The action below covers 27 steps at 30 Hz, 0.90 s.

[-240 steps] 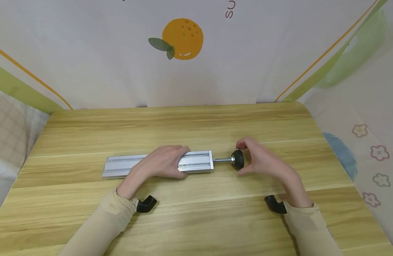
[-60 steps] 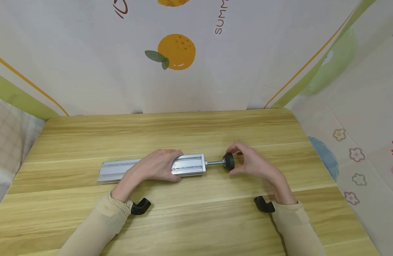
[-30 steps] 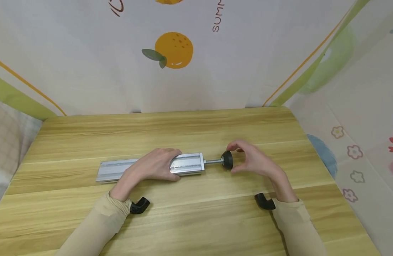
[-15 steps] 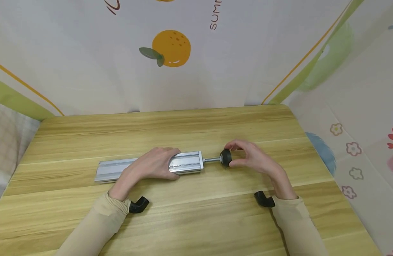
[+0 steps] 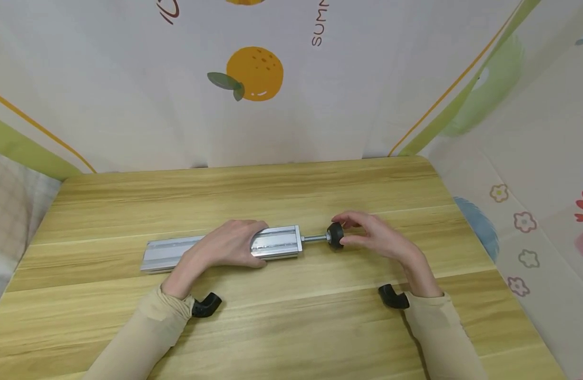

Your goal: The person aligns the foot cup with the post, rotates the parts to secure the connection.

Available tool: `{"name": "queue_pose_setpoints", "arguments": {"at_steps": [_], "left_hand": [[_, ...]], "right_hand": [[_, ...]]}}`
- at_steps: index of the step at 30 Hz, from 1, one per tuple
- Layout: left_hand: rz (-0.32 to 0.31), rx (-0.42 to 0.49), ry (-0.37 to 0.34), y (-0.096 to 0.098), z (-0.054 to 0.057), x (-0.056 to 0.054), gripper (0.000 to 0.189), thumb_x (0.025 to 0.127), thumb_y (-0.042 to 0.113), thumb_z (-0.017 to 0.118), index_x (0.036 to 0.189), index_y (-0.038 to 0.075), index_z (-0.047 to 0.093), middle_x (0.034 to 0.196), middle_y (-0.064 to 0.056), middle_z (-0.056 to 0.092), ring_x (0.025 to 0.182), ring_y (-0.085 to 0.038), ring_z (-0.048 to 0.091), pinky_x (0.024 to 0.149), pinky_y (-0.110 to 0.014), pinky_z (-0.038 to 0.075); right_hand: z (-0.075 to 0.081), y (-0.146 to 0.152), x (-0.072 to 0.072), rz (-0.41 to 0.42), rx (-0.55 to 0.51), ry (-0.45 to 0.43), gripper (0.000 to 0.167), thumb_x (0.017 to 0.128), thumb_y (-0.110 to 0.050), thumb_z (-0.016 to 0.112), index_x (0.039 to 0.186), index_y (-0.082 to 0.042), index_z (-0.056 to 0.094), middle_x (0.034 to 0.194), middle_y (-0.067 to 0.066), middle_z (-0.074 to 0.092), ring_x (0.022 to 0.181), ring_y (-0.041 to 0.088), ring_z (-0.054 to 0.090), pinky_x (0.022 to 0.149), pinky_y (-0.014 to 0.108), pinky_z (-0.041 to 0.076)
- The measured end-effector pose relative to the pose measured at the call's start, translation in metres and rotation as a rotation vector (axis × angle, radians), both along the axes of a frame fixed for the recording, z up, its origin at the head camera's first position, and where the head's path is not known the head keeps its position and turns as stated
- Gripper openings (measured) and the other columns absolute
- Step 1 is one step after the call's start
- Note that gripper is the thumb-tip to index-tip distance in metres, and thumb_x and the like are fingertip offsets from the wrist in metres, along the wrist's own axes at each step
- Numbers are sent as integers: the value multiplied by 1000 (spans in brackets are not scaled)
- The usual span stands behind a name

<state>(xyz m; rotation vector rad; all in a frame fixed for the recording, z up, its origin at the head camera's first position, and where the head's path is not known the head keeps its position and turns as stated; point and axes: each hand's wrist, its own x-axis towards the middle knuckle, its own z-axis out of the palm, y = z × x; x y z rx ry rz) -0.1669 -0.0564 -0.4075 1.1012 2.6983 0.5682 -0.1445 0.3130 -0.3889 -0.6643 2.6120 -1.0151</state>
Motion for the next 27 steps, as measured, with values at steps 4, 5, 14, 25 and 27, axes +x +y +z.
{"name": "queue_pose_setpoints", "arguments": {"at_steps": [4, 5, 14, 25, 27], "left_hand": [[-3, 2, -4, 0, 0, 0, 65, 72, 43, 84, 126, 13, 61, 101, 2, 70, 83, -12, 60, 81, -32, 54], [-3, 2, -4, 0, 0, 0, 66, 72, 43, 84, 126, 13, 61, 102, 2, 70, 83, -12, 60, 81, -32, 54], [-6, -3, 2, 1, -1, -1, 65, 72, 44, 84, 125, 13, 61, 99, 3, 70, 83, -12, 60, 81, -33, 54], [-1, -6, 4, 0, -1, -1, 68, 72, 42, 84, 128, 12, 61, 106, 1, 71, 85, -13, 61, 83, -35, 55], [-1, -6, 6, 0, -1, -1, 68, 72, 42, 84, 129, 12, 61, 107, 0, 71, 85, -13, 61, 84, -35, 55]], "right_hand": [[-2, 0, 0, 0, 6, 30, 67, 81, -21, 87, 139, -10, 57, 137, 9, 64, 125, 24, 59, 106, 52, 49], [-2, -1, 0, -1, 0, 29, 70, 77, -21, 90, 138, -9, 57, 136, 9, 64, 125, 25, 59, 108, 53, 48], [-5, -8, -2, -42, -6, 29, 70, 70, -19, 95, 129, -9, 59, 128, 9, 67, 123, 31, 61, 110, 57, 45], [-2, -2, 0, -26, 29, 4, 58, 86, -26, 83, 138, -11, 61, 137, 11, 66, 128, 36, 59, 103, 60, 49], [-2, -2, 0, -19, 28, -8, 57, 89, -26, 80, 140, -11, 60, 137, 10, 66, 127, 34, 60, 102, 57, 50]]}}
